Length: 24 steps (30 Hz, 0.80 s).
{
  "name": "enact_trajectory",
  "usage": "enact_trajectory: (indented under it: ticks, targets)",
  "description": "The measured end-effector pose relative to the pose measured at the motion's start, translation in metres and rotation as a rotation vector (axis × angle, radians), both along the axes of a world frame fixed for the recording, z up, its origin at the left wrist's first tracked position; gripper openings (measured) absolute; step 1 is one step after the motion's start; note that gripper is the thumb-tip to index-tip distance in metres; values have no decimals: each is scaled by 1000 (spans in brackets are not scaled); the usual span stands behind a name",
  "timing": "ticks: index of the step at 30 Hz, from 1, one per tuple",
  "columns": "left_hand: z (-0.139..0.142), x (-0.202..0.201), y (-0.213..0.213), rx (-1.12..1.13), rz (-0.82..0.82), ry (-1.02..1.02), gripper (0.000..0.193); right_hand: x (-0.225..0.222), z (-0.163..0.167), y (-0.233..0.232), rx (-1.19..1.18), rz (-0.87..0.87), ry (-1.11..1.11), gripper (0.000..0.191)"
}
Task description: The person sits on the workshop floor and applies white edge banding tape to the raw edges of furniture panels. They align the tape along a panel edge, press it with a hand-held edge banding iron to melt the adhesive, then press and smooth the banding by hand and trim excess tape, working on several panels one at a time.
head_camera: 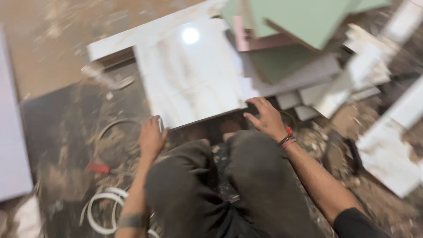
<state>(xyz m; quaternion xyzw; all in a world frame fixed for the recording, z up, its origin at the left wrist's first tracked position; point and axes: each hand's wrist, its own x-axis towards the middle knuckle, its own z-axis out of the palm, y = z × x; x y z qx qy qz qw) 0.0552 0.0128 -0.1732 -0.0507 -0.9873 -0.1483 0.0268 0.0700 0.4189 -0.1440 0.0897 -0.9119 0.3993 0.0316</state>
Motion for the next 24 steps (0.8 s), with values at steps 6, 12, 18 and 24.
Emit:
enact_trajectory:
  ticks: [6,12,18,24]
  targets:
    - [-48,43,-47,575,317,-108,67,-51,-28,-82,495,397,173,85]
    - [-74,60,-79,332,687,-163,42,-73,-47,-107,783,463,180,90]
    - [-117,53,-69,123,676,-342,54,-67,-74,-104,769,479,340,65]
    - [-112,61,-59,234,588,-497,47,-54,-71,-92,788,487,375,56]
